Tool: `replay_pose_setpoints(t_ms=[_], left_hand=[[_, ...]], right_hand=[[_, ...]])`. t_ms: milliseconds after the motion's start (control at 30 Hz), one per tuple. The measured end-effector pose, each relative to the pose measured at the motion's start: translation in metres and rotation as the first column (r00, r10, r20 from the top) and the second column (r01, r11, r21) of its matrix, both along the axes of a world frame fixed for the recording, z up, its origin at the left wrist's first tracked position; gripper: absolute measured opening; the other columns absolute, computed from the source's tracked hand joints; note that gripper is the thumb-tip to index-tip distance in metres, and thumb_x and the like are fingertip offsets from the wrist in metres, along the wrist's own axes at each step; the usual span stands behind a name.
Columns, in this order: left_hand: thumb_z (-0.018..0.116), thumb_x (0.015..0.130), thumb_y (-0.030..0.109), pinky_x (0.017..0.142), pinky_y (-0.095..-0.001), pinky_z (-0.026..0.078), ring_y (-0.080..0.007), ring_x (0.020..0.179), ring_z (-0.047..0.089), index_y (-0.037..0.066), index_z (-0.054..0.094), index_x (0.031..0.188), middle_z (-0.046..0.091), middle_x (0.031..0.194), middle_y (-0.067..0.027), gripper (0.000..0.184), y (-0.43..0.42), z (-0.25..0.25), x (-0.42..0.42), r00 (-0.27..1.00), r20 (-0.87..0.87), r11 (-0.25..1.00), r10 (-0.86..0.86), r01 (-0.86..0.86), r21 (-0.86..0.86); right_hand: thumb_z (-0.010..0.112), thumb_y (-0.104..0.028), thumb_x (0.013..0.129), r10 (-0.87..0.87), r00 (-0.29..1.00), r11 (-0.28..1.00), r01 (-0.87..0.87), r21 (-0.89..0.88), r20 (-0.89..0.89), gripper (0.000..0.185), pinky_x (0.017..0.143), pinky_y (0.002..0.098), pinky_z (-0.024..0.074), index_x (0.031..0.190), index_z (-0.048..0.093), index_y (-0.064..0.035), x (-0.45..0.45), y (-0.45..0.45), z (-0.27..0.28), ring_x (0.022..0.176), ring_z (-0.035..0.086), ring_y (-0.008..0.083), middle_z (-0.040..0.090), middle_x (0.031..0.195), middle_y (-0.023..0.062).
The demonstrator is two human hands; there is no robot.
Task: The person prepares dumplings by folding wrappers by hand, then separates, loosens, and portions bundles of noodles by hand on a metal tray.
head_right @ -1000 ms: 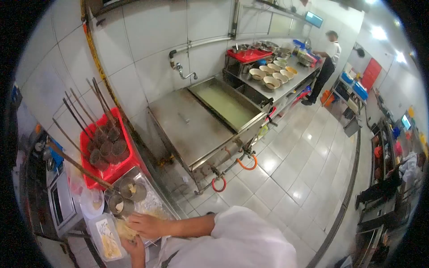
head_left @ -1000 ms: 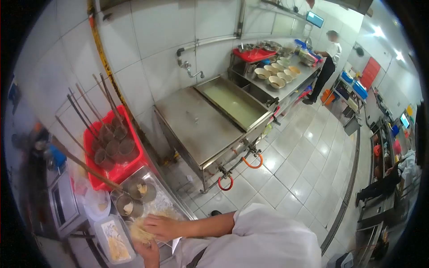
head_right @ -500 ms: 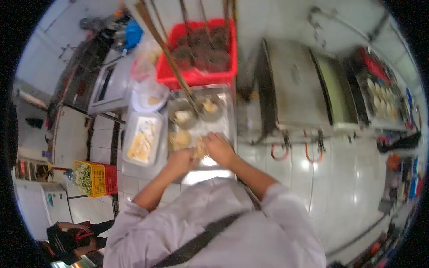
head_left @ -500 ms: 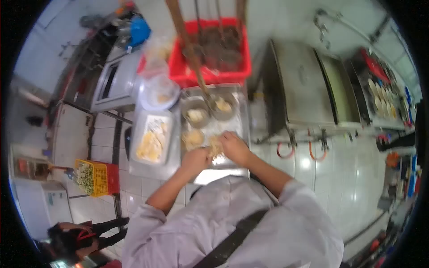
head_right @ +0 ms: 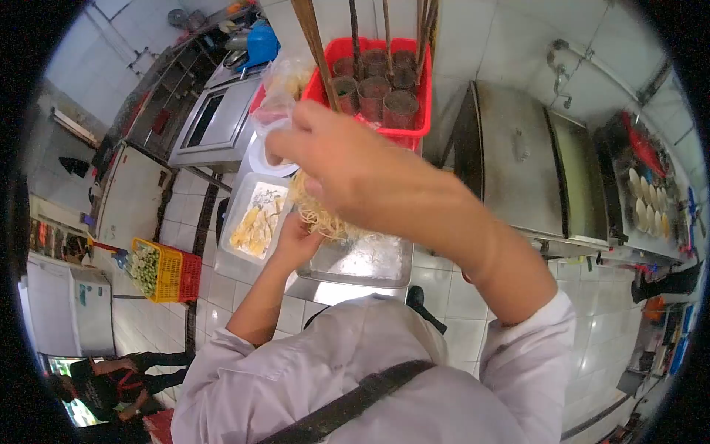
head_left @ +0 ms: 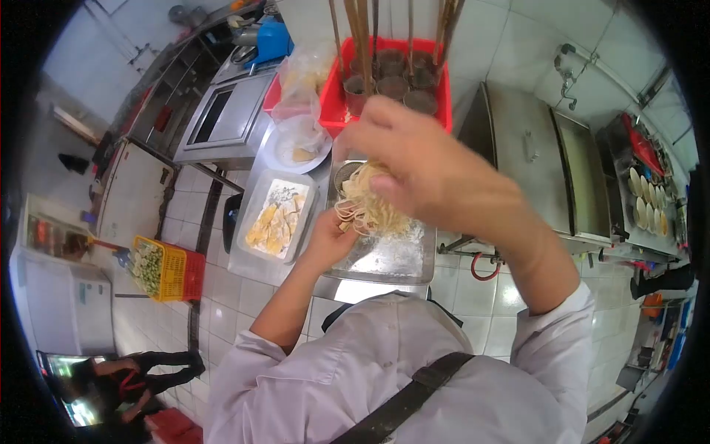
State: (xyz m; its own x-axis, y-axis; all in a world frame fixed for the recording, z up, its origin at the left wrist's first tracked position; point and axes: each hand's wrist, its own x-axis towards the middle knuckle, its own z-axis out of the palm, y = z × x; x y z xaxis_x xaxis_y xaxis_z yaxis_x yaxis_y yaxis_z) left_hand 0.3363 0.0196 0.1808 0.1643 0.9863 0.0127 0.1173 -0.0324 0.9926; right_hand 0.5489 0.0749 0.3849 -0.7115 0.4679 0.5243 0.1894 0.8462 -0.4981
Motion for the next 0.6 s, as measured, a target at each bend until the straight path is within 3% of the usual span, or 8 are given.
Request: replay_pose_setpoints(t_ms=[33, 100, 200, 233, 300, 433, 533, 600], left_hand=[[0.074, 0.084, 0.012, 0.089, -0.0373, 0.05, -0.0271, 0.095, 0.065, 0.0, 0.063, 0.117, 0.068, 0.096, -0.0119, 0.037, 0.001, 0.004, -0.003, 1.0, 0.003, 1.0, 0.004, -0.004, 0.005], [0.077, 0.084, 0.016, 0.085, -0.0352, 0.051, -0.0181, 0.098, 0.064, 0.001, 0.066, 0.114, 0.068, 0.109, -0.0117, 0.035, 0.004, 0.016, -0.015, 0.7, -0.67, 0.964, -0.248, 0.114, -0.238], [0.077, 0.085, 0.017, 0.083, -0.0352, 0.051, -0.0175, 0.097, 0.064, 0.002, 0.066, 0.117, 0.069, 0.107, -0.009, 0.038, -0.006, 0.015, -0.036, 0.613, -0.728, 0.94, -0.307, 0.313, -0.133], [0.077, 0.085, 0.017, 0.083, -0.0352, 0.051, -0.0175, 0.097, 0.064, 0.002, 0.066, 0.117, 0.069, 0.107, -0.009, 0.038, -0.007, 0.018, -0.031, 0.615, -0.726, 0.941, -0.308, 0.312, -0.135], [0.078, 0.083, 0.015, 0.084, -0.0349, 0.051, -0.0169, 0.096, 0.063, 0.003, 0.065, 0.121, 0.068, 0.107, -0.0081, 0.042, -0.009, 0.033, -0.013, 0.965, -0.26, 0.97, -0.011, 0.073, 0.23], [0.079, 0.084, 0.021, 0.084, -0.0321, 0.05, -0.0152, 0.091, 0.063, -0.001, 0.065, 0.12, 0.07, 0.098, -0.0085, 0.044, 0.0, 0.051, 0.01, 0.993, -0.106, 0.967, -0.057, 0.081, 0.241], [0.077, 0.087, 0.017, 0.077, -0.0282, 0.05, -0.0118, 0.083, 0.062, 0.0, 0.07, 0.11, 0.071, 0.091, -0.0051, 0.03, 0.0, 0.056, 0.015, 0.984, -0.141, 0.993, -0.112, 0.107, -0.041], [0.074, 0.09, 0.014, 0.073, -0.0266, 0.05, -0.0092, 0.078, 0.061, 0.0, 0.072, 0.1, 0.071, 0.086, -0.0037, 0.018, -0.002, 0.059, 0.015, 0.991, -0.133, 0.968, -0.008, 0.041, 0.249]], right_hand=[[0.063, 0.008, 0.078, 0.004, 1.0, 1.0, -0.004, 0.005, 0.003, 0.034, 0.082, 0.0409, 0.0492, 0.109, 0.058, -0.004, 0.001, 0.003, 0.012, 0.096, 0.059, 0.0357, 0.055, 0.101, 0.0138], [0.062, 0.009, 0.078, 0.048, 0.993, 0.996, -0.056, 0.075, 0.104, 0.029, 0.079, 0.0411, 0.048, 0.103, 0.058, -0.0033, 0.006, 0.007, 0.031, 0.092, 0.058, 0.0359, 0.054, 0.098, 0.0135], [0.061, 0.01, 0.078, 0.07, 0.986, 0.99, -0.088, 0.112, 0.154, 0.023, 0.076, 0.0418, 0.0463, 0.097, 0.056, -0.0015, 0.008, 0.002, 0.042, 0.088, 0.058, 0.0362, 0.054, 0.097, 0.0145], [0.061, 0.01, 0.078, 0.073, 0.985, 0.99, -0.09, 0.109, 0.155, 0.023, 0.076, 0.0418, 0.0463, 0.097, 0.056, -0.0015, 0.007, 0.001, 0.044, 0.088, 0.058, 0.0362, 0.054, 0.097, 0.0145], [0.06, 0.009, 0.078, 0.082, 0.96, 0.995, -0.092, 0.027, 0.269, 0.02, 0.074, 0.0412, 0.0459, 0.096, 0.057, -0.0012, 0.004, 0.0, 0.046, 0.086, 0.057, 0.0366, 0.054, 0.093, 0.0154], [0.059, 0.008, 0.079, 0.013, 0.925, 0.987, -0.074, 0.145, 0.381, 0.019, 0.072, 0.0416, 0.0456, 0.095, 0.057, -0.0016, -0.004, 0.0, 0.051, 0.082, 0.057, 0.0369, 0.054, 0.089, 0.015], [0.061, 0.007, 0.079, -0.042, 0.971, 0.963, -0.023, 0.269, 0.237, 0.019, 0.071, 0.0399, 0.0464, 0.096, 0.057, -0.0015, -0.002, 0.0, 0.056, 0.081, 0.056, 0.0371, 0.056, 0.088, 0.0147], [0.065, 0.001, 0.082, -0.003, 0.997, 0.94, 0.03, 0.34, -0.079, 0.015, 0.072, 0.0356, 0.0478, 0.096, 0.059, -0.0016, 0.003, 0.007, 0.046, 0.081, 0.06, 0.0299, 0.061, 0.088, 0.012]])
